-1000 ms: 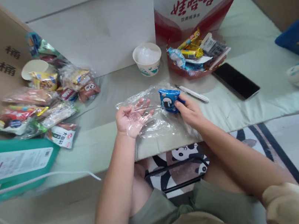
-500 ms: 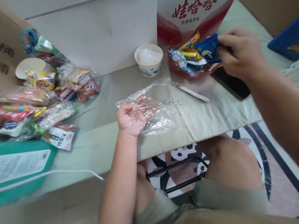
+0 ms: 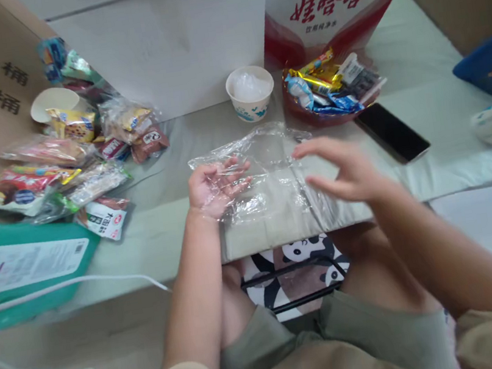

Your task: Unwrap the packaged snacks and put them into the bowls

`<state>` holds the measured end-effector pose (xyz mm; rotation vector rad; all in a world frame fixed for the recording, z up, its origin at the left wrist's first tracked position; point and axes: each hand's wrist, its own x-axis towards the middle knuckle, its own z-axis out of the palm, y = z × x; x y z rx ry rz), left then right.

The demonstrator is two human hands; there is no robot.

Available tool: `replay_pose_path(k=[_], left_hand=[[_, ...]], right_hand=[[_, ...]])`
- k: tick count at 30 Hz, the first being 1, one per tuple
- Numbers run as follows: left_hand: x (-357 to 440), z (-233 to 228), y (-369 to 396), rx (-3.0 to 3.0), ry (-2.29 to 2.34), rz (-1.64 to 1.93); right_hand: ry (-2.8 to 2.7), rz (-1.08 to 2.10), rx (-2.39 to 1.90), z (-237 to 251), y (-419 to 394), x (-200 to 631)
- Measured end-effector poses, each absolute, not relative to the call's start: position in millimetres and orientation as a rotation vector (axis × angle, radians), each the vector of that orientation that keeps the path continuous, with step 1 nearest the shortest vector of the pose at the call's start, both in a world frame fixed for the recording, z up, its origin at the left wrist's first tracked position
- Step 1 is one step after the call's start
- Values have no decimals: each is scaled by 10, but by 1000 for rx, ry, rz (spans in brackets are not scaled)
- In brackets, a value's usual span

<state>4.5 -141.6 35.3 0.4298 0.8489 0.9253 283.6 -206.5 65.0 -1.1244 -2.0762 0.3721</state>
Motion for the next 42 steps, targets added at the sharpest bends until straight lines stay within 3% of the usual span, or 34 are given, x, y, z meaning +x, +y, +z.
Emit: replay_pose_path(k=[6, 14, 19, 22, 23, 27, 30, 33, 37, 42], left_hand=[[-247, 281, -1436, 789, 1105, 877], [-412, 93, -1260, 1345, 1588, 1016], [-512, 96, -1124, 1024, 1825, 1452], [-521, 239, -1372, 1404, 1692, 1736], [-499, 298, -1519, 1604, 1553, 1672], [-353, 482, -2134, 2250, 994, 637], [-292, 538, -2376, 2375, 899, 324], [-274, 587, -2499, 2456, 894, 279], [-256, 613, -2624, 2585, 908, 261], [-377, 453, -2490, 2194, 1329, 721]], right_hand=[[-2390, 709, -1153, 18, -2296, 2338], [-2574, 675, -1123, 35, -2479, 2392], [-2450, 562, -1010, 93, -2551, 2447], [-2339, 549, -930, 181, -2561, 2520], [-2347, 570, -918, 208, -2572, 2540], [-2577, 590, -988, 236, -2677, 2549], [-2658, 494, -1045, 198, -2749, 2503], [-2546, 486, -1039, 205, -2734, 2469], [-2225, 768, -1124, 338, -2660, 2482], [-1857, 969, -1126, 437, -2682, 2732]])
